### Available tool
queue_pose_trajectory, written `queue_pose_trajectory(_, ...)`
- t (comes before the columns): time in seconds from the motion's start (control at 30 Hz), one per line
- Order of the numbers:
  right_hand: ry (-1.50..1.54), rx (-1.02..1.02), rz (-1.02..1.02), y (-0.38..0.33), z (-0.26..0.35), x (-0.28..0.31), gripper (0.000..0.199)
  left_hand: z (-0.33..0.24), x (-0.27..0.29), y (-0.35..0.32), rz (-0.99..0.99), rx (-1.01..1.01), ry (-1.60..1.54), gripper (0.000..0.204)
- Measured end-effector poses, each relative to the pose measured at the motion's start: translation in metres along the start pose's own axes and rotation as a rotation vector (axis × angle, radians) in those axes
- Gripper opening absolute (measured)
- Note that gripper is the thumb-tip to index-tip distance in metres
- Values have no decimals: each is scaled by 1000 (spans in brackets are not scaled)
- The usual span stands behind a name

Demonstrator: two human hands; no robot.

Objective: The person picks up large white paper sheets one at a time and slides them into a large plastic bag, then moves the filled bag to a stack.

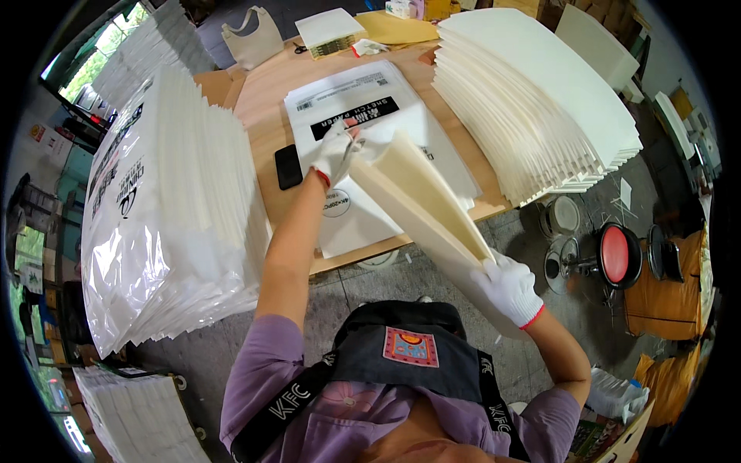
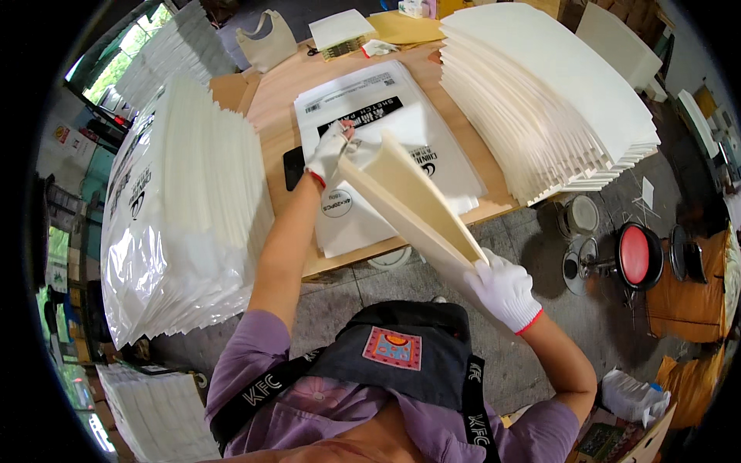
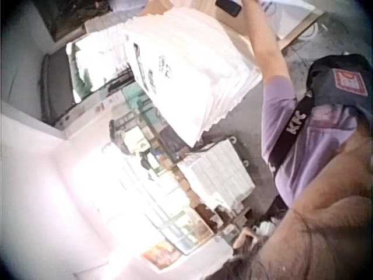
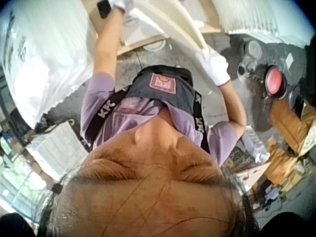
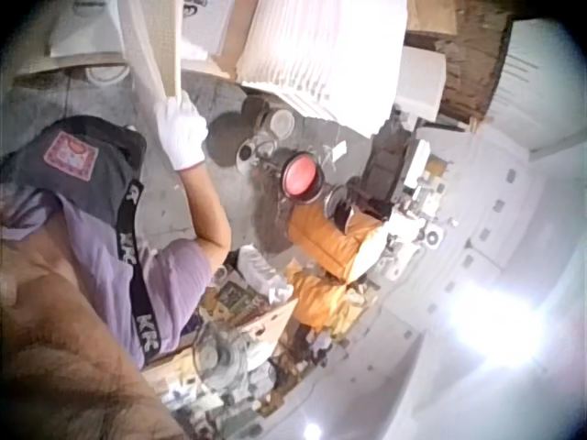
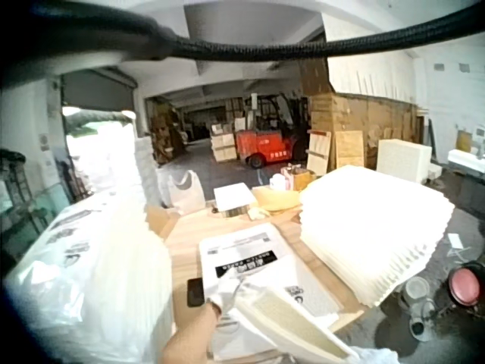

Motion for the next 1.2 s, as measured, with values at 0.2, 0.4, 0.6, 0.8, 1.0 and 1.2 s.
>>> queue_pose_trajectory(0.2,-12,-178,222,-26,-37,-23,18,-4,-29,3,161,-60,437,35)
queue_pose_trajectory(0.4,200,-371,94,-55,-56,-3,16,154,-15,-25,49,141,736,25)
queue_pose_trajectory(0.6,241,-544,-8,-81,-68,2,19,148,-67,-52,76,-16,1360,16)
queue_pose_trajectory(0.8,231,-576,-24,-82,-63,16,19,151,-66,-57,132,-245,1448,17)
queue_pose_trajectory(1.0,241,-352,-46,-53,-30,21,15,142,-44,-39,-106,-34,804,18)
queue_pose_trajectory(1.2,125,-205,59,-31,-27,-29,18,75,24,32,-119,-108,-50,33)
Point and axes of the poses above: each hand's wrist, its own y-axis towards the middle knuckle, its own x-axis out of the back of the hand, z = x × y, the point moved 7 cm from there along y, towards the middle knuckle
